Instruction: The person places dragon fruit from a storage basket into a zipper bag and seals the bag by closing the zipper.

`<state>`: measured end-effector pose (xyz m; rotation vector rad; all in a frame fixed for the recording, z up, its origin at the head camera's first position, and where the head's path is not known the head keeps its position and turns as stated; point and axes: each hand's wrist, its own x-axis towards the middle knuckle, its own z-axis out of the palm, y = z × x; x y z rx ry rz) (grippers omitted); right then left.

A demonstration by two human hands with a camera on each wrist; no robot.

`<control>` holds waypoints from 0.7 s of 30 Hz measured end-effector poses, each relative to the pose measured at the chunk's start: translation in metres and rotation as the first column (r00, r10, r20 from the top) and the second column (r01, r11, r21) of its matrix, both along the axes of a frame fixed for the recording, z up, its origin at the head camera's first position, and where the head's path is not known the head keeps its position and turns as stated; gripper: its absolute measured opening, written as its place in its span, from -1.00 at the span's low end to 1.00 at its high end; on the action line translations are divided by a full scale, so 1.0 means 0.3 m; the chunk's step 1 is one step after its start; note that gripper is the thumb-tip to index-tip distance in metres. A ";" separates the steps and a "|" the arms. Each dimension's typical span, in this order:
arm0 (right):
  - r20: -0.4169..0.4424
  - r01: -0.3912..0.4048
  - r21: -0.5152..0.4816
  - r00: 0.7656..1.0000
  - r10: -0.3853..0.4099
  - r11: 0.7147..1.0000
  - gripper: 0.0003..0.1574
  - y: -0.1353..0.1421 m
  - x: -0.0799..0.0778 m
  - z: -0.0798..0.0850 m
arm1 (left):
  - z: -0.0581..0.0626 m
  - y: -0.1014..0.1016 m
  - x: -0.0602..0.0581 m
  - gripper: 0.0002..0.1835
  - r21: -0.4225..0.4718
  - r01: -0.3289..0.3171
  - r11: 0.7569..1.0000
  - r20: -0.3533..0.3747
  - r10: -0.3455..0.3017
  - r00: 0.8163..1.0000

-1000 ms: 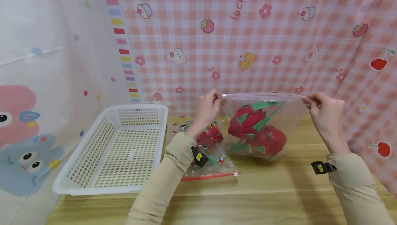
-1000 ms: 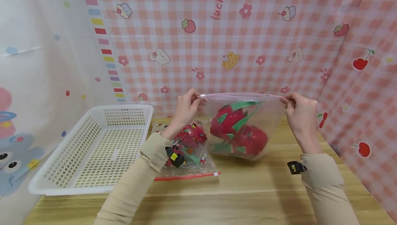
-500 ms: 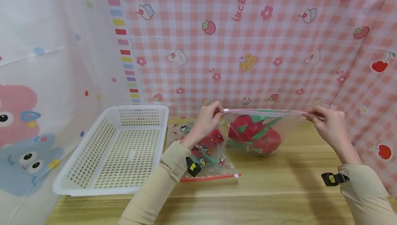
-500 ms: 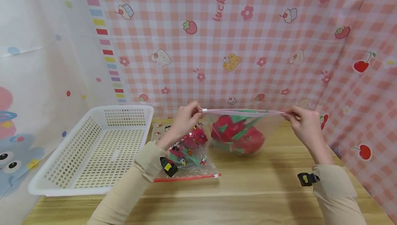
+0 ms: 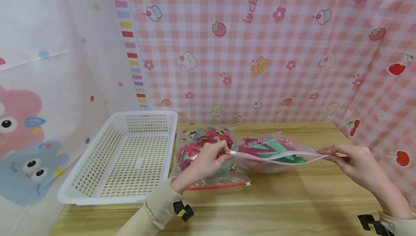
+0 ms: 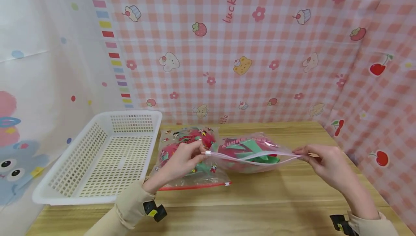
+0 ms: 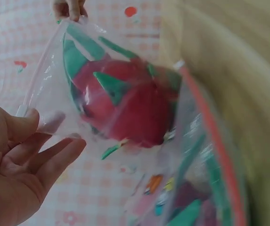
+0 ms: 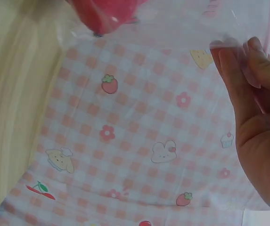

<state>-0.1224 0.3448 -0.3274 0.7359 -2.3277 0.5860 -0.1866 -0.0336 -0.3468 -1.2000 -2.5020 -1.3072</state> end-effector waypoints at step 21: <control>-0.078 0.126 0.113 0.990 -0.118 0.986 -0.56 0.013 -0.048 -0.176 | -0.181 0.100 -0.037 -0.92 -0.160 -0.001 0.987 0.057 0.010 0.998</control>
